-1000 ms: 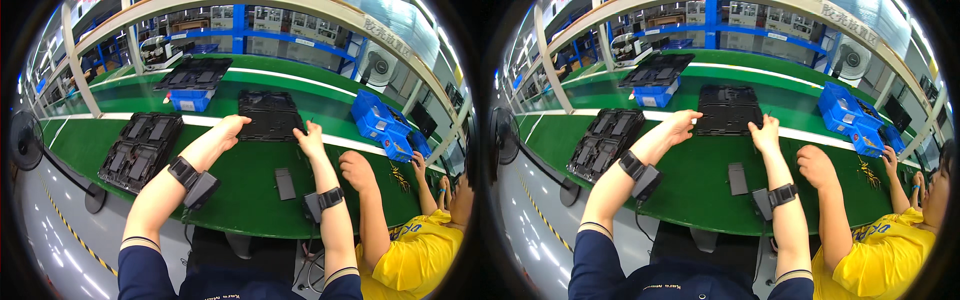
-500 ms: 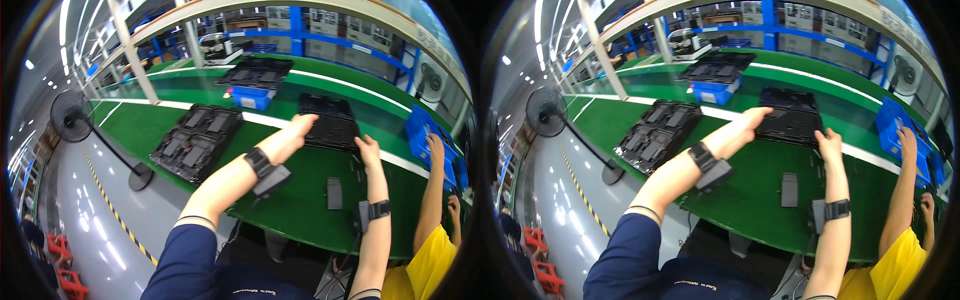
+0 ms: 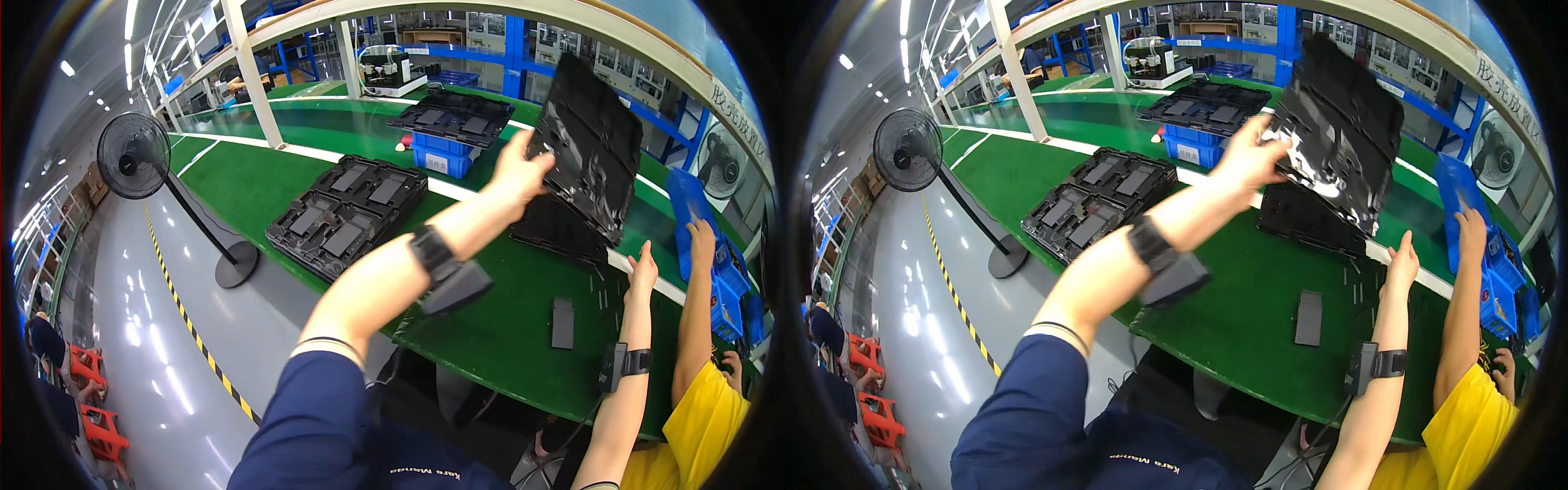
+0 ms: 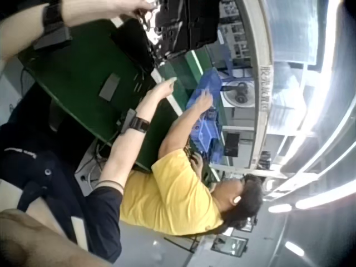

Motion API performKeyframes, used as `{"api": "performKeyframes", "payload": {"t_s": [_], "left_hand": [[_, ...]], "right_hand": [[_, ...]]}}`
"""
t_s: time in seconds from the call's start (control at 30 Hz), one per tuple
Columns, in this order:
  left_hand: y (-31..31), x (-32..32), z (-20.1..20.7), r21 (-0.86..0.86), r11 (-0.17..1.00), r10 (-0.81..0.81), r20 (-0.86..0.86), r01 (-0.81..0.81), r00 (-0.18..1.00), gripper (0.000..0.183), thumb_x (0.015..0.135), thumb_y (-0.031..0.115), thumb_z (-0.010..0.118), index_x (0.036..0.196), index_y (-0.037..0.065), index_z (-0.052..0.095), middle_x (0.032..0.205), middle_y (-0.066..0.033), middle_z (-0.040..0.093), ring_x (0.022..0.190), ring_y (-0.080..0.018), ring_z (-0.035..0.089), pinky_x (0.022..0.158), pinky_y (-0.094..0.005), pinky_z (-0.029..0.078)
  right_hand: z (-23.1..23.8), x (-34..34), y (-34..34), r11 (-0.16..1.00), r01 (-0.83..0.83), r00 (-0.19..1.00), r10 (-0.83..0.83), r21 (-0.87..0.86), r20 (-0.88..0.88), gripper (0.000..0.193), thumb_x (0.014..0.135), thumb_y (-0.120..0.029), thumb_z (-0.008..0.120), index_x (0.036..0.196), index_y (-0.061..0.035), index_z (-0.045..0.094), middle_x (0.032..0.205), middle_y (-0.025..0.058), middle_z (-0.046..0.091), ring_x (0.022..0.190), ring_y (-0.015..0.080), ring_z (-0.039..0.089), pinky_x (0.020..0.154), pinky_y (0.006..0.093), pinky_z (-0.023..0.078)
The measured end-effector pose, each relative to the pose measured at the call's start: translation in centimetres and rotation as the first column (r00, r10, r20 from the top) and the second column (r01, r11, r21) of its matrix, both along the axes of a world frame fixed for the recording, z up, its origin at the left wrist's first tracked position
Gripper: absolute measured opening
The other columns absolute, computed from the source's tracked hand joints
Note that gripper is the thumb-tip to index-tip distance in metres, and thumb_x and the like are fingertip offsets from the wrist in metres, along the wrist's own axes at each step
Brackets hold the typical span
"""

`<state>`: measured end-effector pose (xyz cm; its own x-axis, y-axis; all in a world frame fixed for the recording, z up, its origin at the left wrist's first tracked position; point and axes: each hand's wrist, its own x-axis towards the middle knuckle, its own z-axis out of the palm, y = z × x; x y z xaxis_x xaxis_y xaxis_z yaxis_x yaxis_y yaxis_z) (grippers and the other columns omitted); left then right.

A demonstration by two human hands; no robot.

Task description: Assembling black plastic components into housing units on a factory production line.

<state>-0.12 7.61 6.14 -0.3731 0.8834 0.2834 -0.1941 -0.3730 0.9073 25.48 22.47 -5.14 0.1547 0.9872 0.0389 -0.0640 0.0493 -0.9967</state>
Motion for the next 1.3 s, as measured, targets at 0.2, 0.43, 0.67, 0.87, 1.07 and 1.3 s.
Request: {"api": "performKeyframes", "payload": {"t_s": [0.2, 0.43, 0.67, 0.87, 1.07, 1.3], "left_hand": [[-15.8, -9.9, 2.8, 0.082, 0.977, 0.199, -0.017, -0.197, 0.98, 0.05, 0.082, 0.015, 0.059, 0.129, 0.007, 0.04, 0.115, -0.0077, 0.053, 0.103, -0.0206, 0.052, 0.088, -0.0382, 0.042], [-34.0, -24.3, -4.0, -0.101, 0.914, 0.404, 0.181, -0.392, 0.896, 0.037, 0.088, 0.009, 0.049, 0.124, 0.001, 0.046, 0.116, -0.009, 0.057, 0.107, -0.0197, 0.055, 0.092, -0.0338, 0.044], [-30.7, -26.8, -6.3, -0.191, 0.907, 0.408, 0.171, -0.376, 0.897, 0.035, 0.083, 0.008, 0.057, 0.117, -0.001, 0.052, 0.107, -0.0091, 0.061, 0.096, -0.0177, 0.059, 0.088, -0.0325, 0.046], [-30.5, -29.1, -7.2, -0.364, 0.81, 0.476, -0.049, -0.459, 0.878, 0.038, 0.082, 0.015, 0.061, 0.118, 0.008, 0.054, 0.099, -0.005, 0.063, 0.088, -0.0182, 0.061, 0.083, -0.0311, 0.046], [-27.5, -20.7, -4.4, 0.26, 0.559, 0.335, -0.939, -0.787, -0.073, 0.05, 0.073, 0.031, 0.069, 0.117, 0.011, 0.055, 0.128, -0.0166, 0.042, 0.118, -0.0306, 0.039, 0.098, -0.0398, 0.033], [-25.2, -12.1, -5.6, -0.108, 0.822, -0.085, -0.994, -0.559, 0.067, 0.065, 0.065, 0.036, 0.073, 0.122, 0.013, 0.053, 0.134, -0.0126, 0.041, 0.129, -0.0339, 0.028, 0.106, -0.0464, 0.019]], "right_hand": [[-1.5, 0.6, 0.4, 0.994, -0.045, 0.986, 0.028, 0.102, 0.166, 0.048, 0.079, -0.003, 0.056, 0.126, -0.0006, 0.046, 0.123, 0.013, 0.051, 0.082, 0.0101, 0.055, 0.065, 0.0205, 0.043], [1.0, -3.2, -1.7, 0.968, -0.181, 0.981, 0.189, 0.174, -0.036, 0.059, 0.067, 0.016, 0.047, 0.124, 0.0038, 0.045, 0.122, 0.0171, 0.05, 0.108, 0.0209, 0.054, 0.068, 0.0232, 0.048], [0.7, -3.2, -2.9, 0.956, -0.206, 0.978, 0.206, 0.208, 0.018, 0.059, 0.066, 0.015, 0.05, 0.124, 0.0043, 0.045, 0.123, 0.0156, 0.048, 0.107, 0.0213, 0.054, 0.072, 0.0247, 0.049], [1.0, -2.8, -3.4, 0.956, -0.209, 0.978, 0.208, 0.207, 0.025, 0.056, 0.068, 0.014, 0.051, 0.123, 0.0055, 0.045, 0.123, 0.0151, 0.047, 0.107, 0.0208, 0.054, 0.072, 0.0251, 0.05], [1.9, -3.4, -4.1, 0.96, -0.196, 0.98, 0.194, 0.2, 0.03, 0.044, 0.075, 0.006, 0.056, 0.119, 0.0012, 0.052, 0.119, 0.0118, 0.051, 0.097, 0.0166, 0.057, 0.069, 0.0244, 0.051], [2.5, -2.8, -4.5, 0.954, -0.223, 0.973, 0.206, 0.2, 0.102, 0.026, 0.083, -0.017, 0.061, 0.108, -0.0088, 0.063, 0.099, 0.0001, 0.063, 0.085, 0.0074, 0.059, 0.066, 0.0215, 0.046]]}}
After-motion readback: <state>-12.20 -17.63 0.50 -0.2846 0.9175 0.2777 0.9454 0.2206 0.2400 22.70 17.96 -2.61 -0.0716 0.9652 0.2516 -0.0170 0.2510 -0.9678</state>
